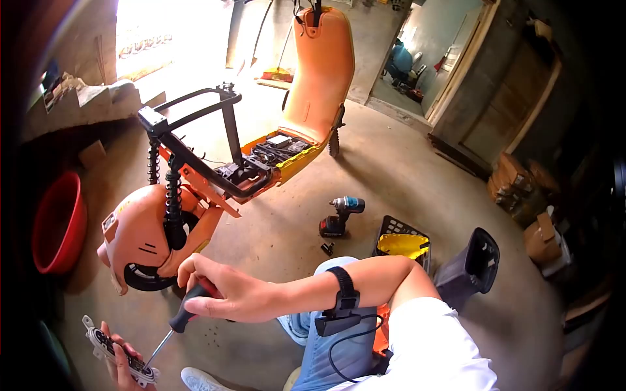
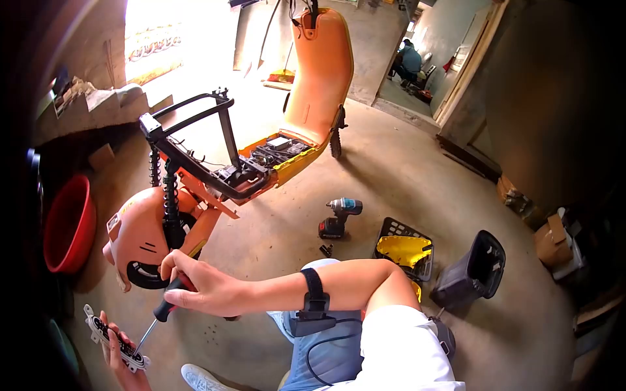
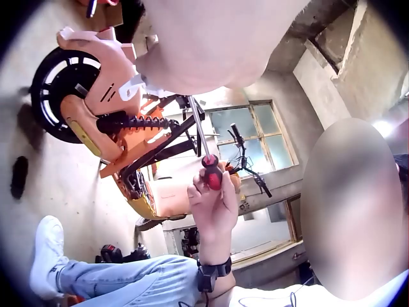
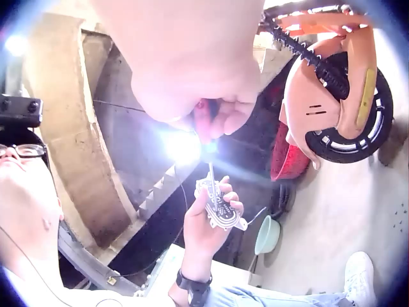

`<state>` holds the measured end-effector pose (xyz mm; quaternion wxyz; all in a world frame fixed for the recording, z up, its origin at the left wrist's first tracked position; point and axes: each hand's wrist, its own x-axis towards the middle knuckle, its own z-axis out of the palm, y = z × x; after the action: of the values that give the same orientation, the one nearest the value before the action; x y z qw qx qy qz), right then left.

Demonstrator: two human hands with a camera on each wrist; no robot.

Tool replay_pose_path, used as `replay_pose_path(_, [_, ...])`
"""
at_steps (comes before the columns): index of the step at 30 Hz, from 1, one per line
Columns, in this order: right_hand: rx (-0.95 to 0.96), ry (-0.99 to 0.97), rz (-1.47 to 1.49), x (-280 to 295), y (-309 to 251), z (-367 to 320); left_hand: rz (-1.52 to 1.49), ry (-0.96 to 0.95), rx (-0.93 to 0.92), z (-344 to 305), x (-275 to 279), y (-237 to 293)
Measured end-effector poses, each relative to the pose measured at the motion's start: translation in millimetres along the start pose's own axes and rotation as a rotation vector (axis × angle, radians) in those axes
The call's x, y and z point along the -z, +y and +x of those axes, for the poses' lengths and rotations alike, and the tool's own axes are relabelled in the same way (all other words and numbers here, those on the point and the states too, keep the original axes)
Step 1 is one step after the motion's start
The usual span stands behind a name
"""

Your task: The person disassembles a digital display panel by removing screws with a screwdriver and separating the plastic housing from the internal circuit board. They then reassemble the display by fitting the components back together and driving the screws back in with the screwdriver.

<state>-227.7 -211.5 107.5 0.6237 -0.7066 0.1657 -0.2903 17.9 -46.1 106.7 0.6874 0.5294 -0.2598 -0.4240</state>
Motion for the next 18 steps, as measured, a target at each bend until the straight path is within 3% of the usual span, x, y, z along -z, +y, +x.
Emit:
replay_pose_path(2, [-0.251,-0.061,-0.152,3.7,-14.2,0.1,0.005,-0.004,0.001,-2.4,-1.1,-0.6])
replay_pose_path(5, [-0.276,-0.055,-0.053,4.3,-21.1,-3.9,0.022,0.014,0.032,-5.2,-1.5,0.8])
replay_pose_path(6, [-0.109,0.002,-0.063,-0.7,-3.1,-5.6,0.027,0.02,0.041,-5.8,-1.6,1.3])
replay_pose_path(7, [-0.104,0.005,-0.064,-0.4,7.3,-4.7,0.029,0.017,0.037,-6.1,-1.0,1.1])
replay_pose_path(9, [0.089,-0.036,-0.002,1.6,21.6,-2.6,0.044,0.015,0.053,-4.9,1.4,-0.3])
replay_pose_path(11, [0.162,0.014,-0.068,0.2,9.7,-2.6,0.058,0.015,0.069,-3.8,3.6,-1.8])
replay_pose_path(13, [-0.124,0.011,-0.173,0.8,-9.6,-6.8,0.067,0.014,0.076,-4.6,1.3,-1.4])
replay_pose_path(14, [-0.106,0.09,-0.133,-4.3,-10.4,-8.4,0.047,0.013,0.077,-6.2,-1.9,-0.5])
replay_pose_path(18, [-0.156,0.021,-0.08,-1.9,-4.4,-6.5,0.021,0.014,0.096,-5.0,-1.4,1.2])
